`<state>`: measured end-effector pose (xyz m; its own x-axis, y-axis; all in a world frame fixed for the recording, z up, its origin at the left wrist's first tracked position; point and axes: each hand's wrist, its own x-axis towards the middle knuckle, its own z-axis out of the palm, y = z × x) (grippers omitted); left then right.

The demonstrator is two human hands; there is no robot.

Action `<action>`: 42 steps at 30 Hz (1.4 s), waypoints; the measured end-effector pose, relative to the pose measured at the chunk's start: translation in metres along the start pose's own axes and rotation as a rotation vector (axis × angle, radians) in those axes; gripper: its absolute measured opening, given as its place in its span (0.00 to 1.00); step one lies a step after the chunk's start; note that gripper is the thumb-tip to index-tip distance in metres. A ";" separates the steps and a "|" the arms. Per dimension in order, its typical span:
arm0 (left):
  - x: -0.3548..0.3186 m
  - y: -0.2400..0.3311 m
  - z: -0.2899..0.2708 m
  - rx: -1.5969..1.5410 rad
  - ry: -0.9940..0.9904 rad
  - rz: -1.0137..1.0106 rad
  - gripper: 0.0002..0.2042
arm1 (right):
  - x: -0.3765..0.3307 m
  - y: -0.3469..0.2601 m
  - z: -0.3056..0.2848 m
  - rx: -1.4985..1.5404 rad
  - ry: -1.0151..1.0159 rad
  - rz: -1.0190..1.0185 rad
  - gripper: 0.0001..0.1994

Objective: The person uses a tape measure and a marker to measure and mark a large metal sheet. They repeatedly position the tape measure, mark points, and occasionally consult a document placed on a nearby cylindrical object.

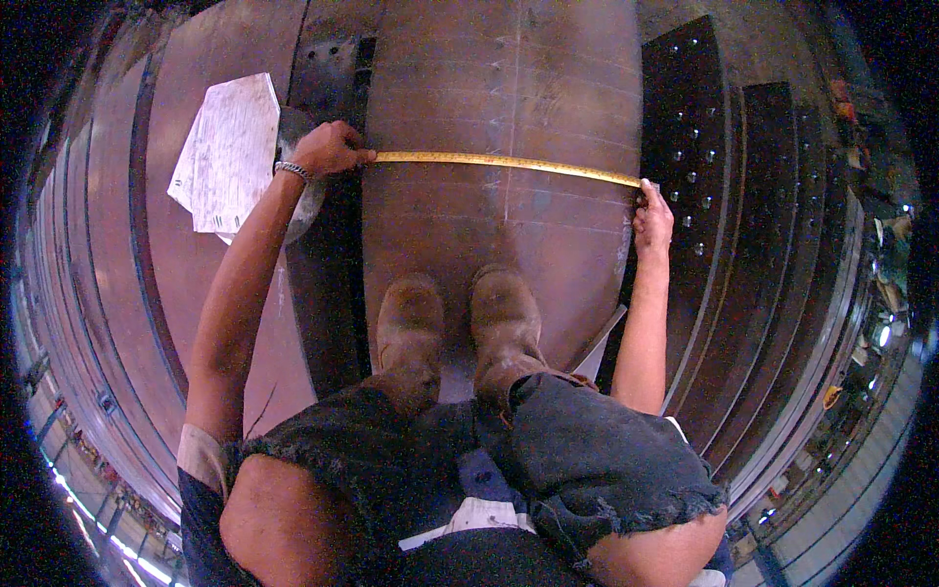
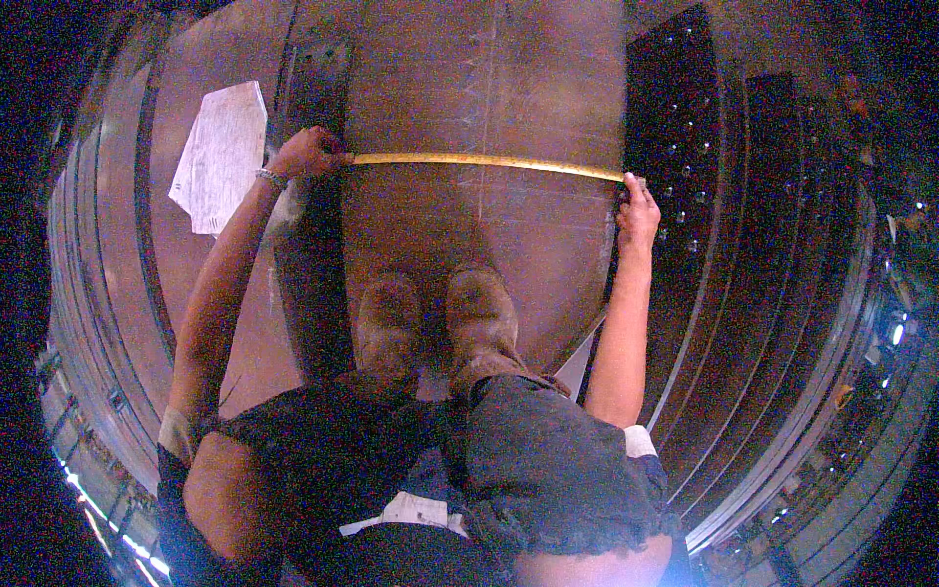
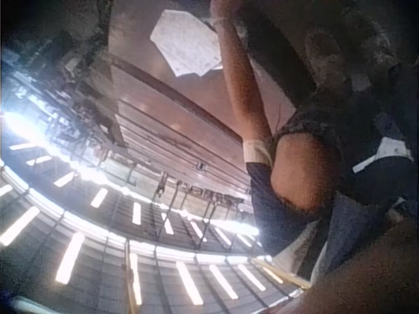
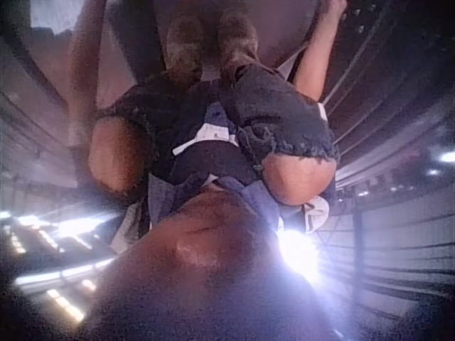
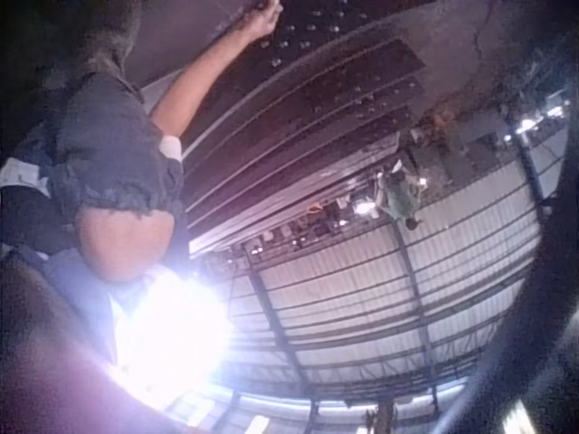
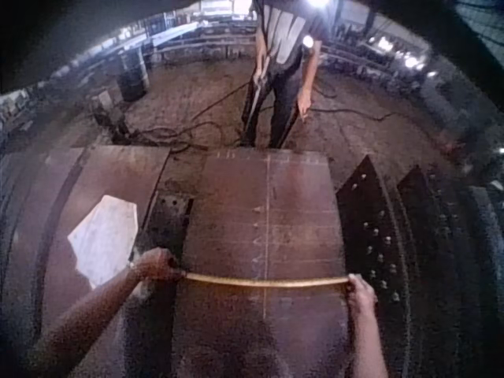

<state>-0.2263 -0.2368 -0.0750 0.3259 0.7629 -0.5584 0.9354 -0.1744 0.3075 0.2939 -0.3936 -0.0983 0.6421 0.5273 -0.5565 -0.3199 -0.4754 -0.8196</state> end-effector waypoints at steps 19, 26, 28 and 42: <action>0.008 -0.003 0.003 -0.003 -0.042 0.002 0.27 | 0.010 0.007 -0.001 -0.067 0.023 -0.090 0.09; 0.003 -0.005 0.004 -0.008 0.036 0.040 0.30 | 0.014 0.009 0.002 -0.113 0.054 -0.129 0.11; 0.003 0.003 -0.003 -0.013 -0.031 0.018 0.30 | 0.019 0.011 -0.003 -0.118 0.052 -0.130 0.11; 0.008 -0.007 0.003 0.015 -0.027 -0.017 0.32 | 0.017 0.009 0.003 -0.099 0.061 -0.105 0.10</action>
<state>-0.2300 -0.2316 -0.0838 0.3129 0.7487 -0.5844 0.9429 -0.1708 0.2861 0.2998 -0.3873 -0.1154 0.7105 0.5351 -0.4570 -0.1804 -0.4891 -0.8533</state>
